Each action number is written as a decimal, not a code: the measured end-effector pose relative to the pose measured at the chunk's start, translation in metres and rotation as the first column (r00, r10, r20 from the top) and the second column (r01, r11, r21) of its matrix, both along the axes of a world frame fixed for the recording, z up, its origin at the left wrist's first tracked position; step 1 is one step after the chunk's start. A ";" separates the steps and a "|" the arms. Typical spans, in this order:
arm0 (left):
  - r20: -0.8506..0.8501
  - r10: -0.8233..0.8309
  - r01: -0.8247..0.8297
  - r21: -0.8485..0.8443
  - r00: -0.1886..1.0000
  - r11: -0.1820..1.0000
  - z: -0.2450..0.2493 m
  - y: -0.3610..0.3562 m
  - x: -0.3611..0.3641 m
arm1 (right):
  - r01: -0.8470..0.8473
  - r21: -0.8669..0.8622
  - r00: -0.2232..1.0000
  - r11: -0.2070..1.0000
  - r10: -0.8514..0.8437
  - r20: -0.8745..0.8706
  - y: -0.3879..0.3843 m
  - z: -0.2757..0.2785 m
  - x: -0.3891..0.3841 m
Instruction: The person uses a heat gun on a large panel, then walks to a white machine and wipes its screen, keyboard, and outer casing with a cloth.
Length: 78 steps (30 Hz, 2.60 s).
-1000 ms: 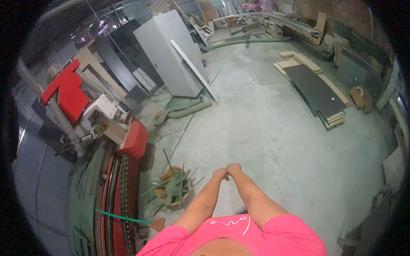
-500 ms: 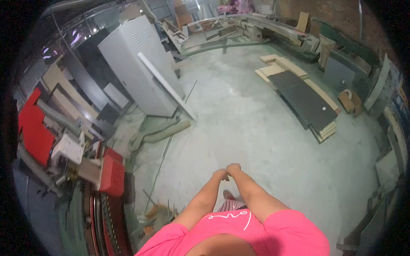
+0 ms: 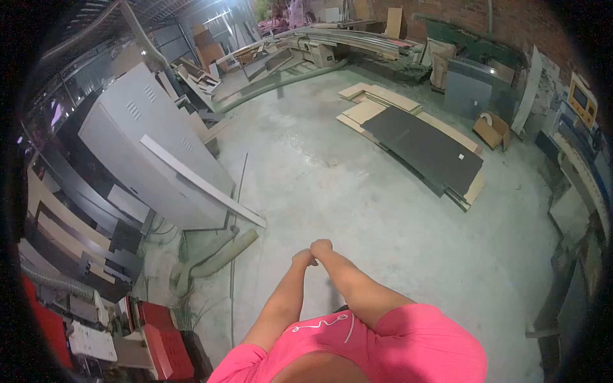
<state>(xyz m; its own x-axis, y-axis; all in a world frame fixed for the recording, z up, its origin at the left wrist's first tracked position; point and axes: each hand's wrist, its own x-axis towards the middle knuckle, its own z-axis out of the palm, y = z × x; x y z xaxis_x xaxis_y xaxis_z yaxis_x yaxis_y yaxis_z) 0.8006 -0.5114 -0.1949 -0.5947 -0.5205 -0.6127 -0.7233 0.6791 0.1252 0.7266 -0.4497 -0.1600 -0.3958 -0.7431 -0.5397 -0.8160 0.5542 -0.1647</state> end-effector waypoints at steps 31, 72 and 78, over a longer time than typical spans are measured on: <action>-0.106 0.125 -0.126 -0.001 0.986 0.992 -0.010 -0.706 -0.378 | -0.256 -0.066 0.967 0.965 0.254 -0.036 -0.715 -0.026 -0.393; -0.088 0.281 -0.277 0.053 0.956 0.959 -0.005 -1.471 -0.883 | -0.385 -0.123 0.921 0.915 0.390 0.019 -1.510 -0.117 -0.922; -0.092 0.332 -0.327 0.066 0.939 0.943 0.016 -1.611 -0.950 | -0.388 -0.177 0.920 0.904 0.391 -0.023 -1.643 -0.084 -0.983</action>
